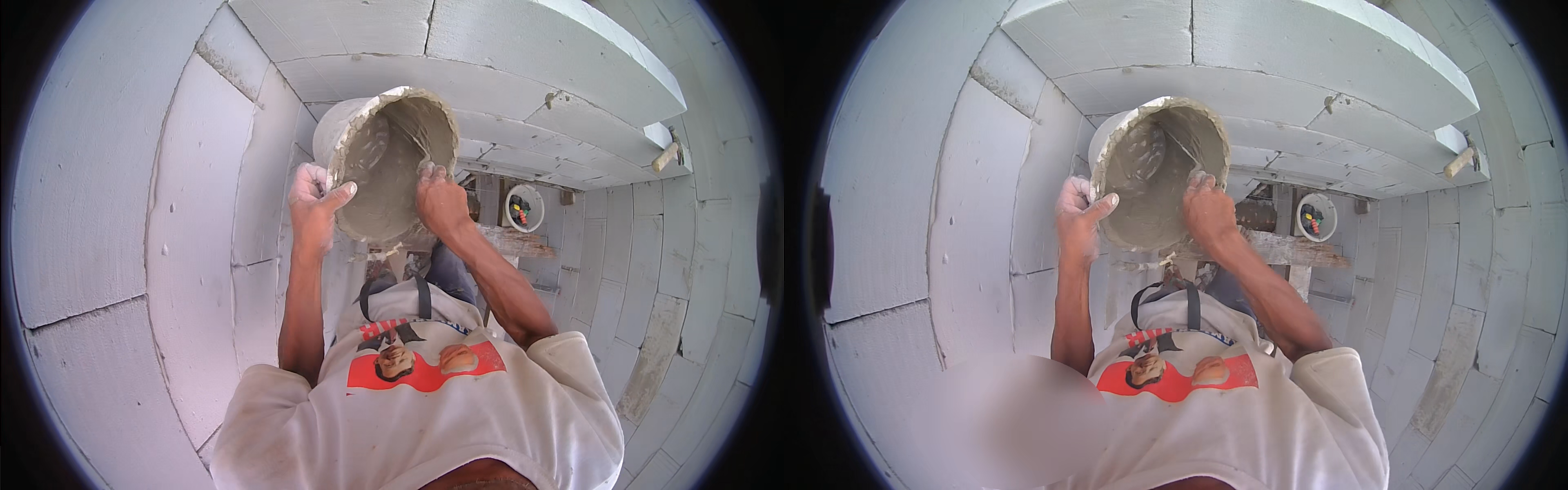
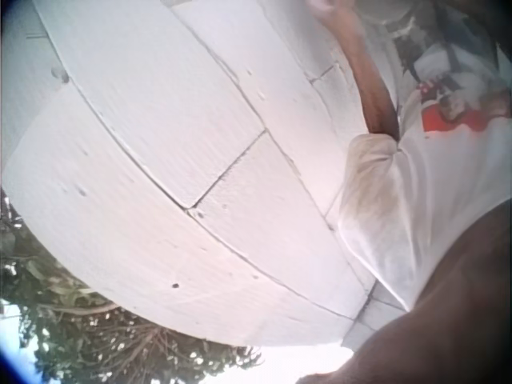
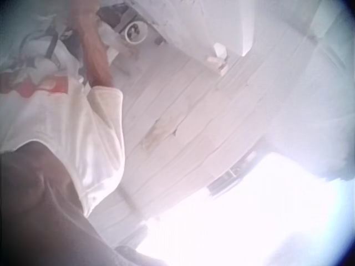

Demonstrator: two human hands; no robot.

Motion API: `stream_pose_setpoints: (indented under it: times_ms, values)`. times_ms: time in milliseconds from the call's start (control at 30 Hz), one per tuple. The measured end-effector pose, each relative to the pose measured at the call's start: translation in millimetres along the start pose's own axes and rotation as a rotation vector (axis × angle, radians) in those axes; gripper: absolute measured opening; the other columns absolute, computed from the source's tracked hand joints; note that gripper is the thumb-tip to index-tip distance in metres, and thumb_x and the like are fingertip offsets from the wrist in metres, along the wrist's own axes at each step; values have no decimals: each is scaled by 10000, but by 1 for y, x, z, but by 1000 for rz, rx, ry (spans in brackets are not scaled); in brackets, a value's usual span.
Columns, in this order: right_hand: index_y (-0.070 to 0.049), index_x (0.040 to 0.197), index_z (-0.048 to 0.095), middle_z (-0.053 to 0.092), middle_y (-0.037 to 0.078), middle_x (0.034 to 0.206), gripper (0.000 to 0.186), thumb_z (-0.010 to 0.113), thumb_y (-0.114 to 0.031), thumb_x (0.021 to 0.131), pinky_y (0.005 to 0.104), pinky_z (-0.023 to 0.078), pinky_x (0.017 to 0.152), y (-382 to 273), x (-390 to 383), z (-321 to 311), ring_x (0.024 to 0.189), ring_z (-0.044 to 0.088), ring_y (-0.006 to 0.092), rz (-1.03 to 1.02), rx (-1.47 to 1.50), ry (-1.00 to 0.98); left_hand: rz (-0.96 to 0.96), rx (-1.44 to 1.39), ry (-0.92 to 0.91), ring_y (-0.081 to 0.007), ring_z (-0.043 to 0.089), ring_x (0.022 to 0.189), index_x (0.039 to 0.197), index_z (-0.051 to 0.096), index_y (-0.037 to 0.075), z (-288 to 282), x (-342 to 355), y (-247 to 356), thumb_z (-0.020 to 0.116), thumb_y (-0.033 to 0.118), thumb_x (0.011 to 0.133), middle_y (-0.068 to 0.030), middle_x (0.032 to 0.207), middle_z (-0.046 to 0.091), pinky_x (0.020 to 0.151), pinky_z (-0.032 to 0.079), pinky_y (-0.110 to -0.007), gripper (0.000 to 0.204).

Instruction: The person sets a string line along a wall using a hammer, applies mortar onto the blocks with a trowel, places a block on the mortar bed, and taps it with a hammer before applying additional mortar with the trowel.

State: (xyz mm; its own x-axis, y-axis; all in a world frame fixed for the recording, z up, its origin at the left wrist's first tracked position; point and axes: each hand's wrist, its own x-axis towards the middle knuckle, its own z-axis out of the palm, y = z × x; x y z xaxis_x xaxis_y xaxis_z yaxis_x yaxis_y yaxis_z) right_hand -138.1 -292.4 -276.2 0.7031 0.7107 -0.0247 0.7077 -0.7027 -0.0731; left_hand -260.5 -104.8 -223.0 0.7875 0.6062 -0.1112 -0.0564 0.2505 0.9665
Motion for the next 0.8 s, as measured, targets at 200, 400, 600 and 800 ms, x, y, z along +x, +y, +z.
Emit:
stream_pose_setpoints:
  times_ms: [200,400,600,800]
  values:
    - [14,1086,711,719,206,1020,260,573,-114,906,414,620,753,-34,-11,2,969,725,338,-59,31,-140,135,-81,-3,-85,532,824,914,515,106,25,-16,-11,804,-69,787,14,909,541,809,453,-248,361]
    - [-8,1068,728,736,185,978,230,633,-140,904,409,606,798,-27,-29,-10,990,725,265,-174,220,-348,167,-74,-7,-56,463,732,905,506,106,17,-21,-22,807,-58,791,32,881,500,714,435,-232,362]
    - [-7,1076,682,649,74,761,203,695,-136,920,304,528,578,-7,-39,10,651,624,120,-123,1225,-453,62,-155,-1,-68,498,752,907,506,104,6,-36,-20,790,-71,803,13,885,529,727,447,-236,349]
    - [21,1163,619,518,8,640,217,649,-69,968,250,333,333,-21,-53,-27,385,424,70,252,1945,-847,-18,-284,68,-103,575,817,918,490,102,-15,-39,-13,782,-46,843,-30,934,597,782,490,-277,335]
